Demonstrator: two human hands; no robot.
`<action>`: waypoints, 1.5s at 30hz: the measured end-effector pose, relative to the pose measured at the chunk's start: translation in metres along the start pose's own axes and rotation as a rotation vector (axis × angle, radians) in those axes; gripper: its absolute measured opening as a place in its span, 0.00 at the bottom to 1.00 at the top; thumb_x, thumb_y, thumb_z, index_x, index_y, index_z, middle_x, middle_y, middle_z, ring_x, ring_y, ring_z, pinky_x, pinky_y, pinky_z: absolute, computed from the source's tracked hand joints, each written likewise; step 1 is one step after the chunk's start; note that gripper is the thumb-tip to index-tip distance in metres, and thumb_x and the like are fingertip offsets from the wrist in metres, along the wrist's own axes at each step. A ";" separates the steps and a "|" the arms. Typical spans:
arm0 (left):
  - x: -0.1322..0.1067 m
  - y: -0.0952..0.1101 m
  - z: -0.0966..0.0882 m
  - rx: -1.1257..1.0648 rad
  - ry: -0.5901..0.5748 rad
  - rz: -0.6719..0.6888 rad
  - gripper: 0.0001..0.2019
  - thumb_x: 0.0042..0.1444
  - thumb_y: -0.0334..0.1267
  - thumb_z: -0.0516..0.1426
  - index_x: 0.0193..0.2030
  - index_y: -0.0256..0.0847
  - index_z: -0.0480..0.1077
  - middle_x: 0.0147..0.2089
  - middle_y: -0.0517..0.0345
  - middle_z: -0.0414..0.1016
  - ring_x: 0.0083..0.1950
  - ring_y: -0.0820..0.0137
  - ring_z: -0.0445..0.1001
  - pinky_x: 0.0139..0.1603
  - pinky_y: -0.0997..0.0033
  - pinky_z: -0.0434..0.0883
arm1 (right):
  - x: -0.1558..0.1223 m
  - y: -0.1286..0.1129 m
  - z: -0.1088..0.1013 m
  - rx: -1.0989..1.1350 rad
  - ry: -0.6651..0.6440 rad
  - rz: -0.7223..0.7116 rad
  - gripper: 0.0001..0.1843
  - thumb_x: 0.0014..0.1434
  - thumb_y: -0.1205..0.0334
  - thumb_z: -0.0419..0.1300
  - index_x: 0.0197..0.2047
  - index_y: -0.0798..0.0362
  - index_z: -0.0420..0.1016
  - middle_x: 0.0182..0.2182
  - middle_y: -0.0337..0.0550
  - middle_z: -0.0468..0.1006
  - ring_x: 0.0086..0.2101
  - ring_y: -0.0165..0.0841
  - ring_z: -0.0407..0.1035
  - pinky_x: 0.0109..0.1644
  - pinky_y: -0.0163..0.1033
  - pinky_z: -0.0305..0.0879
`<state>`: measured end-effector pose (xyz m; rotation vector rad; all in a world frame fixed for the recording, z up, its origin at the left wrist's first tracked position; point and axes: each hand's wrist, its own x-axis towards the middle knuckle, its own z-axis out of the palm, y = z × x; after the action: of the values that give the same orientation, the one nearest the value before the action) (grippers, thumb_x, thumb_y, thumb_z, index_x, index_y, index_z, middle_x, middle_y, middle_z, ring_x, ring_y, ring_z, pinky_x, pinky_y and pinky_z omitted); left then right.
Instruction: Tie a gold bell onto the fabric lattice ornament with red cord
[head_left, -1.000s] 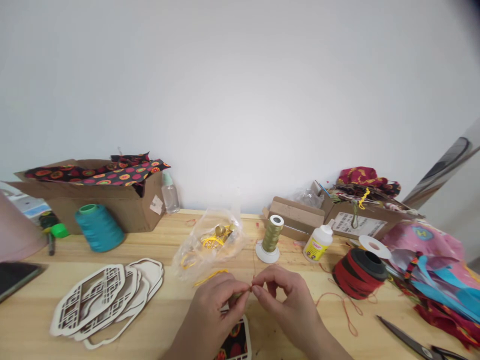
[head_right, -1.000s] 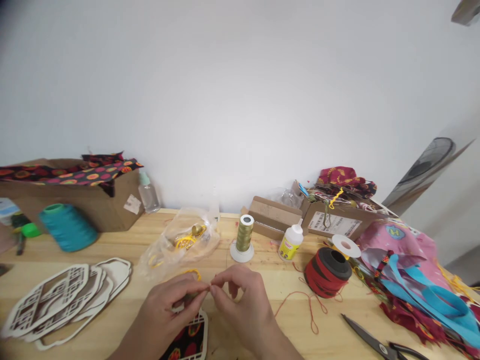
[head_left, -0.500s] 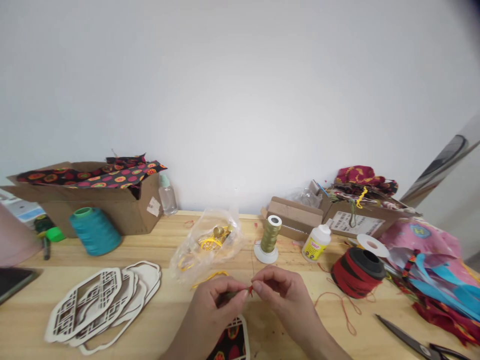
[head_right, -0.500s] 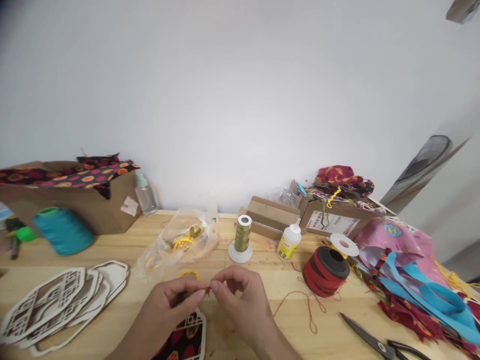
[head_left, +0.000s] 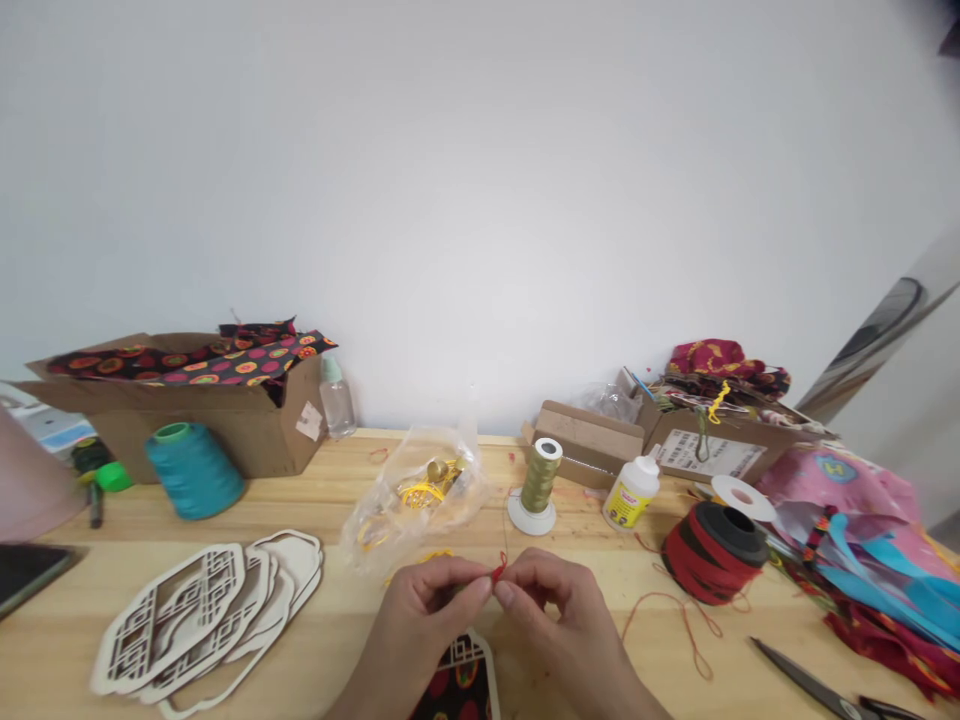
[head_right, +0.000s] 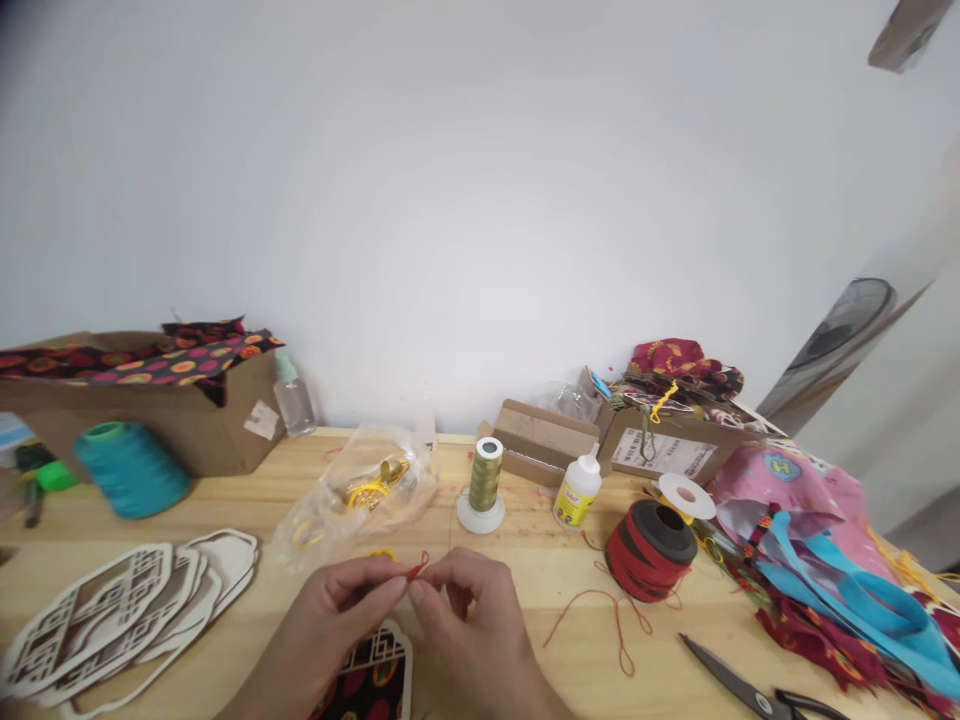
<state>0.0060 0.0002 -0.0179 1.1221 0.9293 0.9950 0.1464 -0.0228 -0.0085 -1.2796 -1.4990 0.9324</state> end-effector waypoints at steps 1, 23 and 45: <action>0.000 0.000 0.000 0.009 0.000 0.004 0.06 0.43 0.37 0.60 0.27 0.38 0.76 0.26 0.57 0.77 0.31 0.69 0.70 0.33 0.73 0.66 | 0.000 0.000 0.000 0.009 -0.004 0.016 0.10 0.49 0.61 0.55 0.24 0.57 0.73 0.19 0.38 0.66 0.21 0.26 0.54 0.23 0.32 0.53; 0.004 -0.011 -0.002 -0.093 -0.049 -0.097 0.09 0.44 0.41 0.60 0.26 0.35 0.73 0.14 0.70 0.51 0.18 0.81 0.45 0.18 0.79 0.44 | 0.002 0.000 -0.011 -0.328 0.162 -0.526 0.05 0.48 0.70 0.58 0.25 0.53 0.73 0.21 0.41 0.73 0.25 0.30 0.66 0.28 0.34 0.62; -0.001 0.005 0.003 0.055 -0.017 -0.017 0.09 0.40 0.42 0.61 0.22 0.37 0.76 0.17 0.64 0.66 0.21 0.77 0.55 0.23 0.79 0.54 | 0.006 -0.001 -0.021 -0.457 0.031 -0.581 0.07 0.53 0.68 0.56 0.31 0.52 0.75 0.25 0.42 0.72 0.27 0.31 0.63 0.30 0.36 0.60</action>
<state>0.0074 -0.0006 -0.0129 1.1654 0.9557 0.9497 0.1662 -0.0174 -0.0002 -1.0500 -1.9791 0.1944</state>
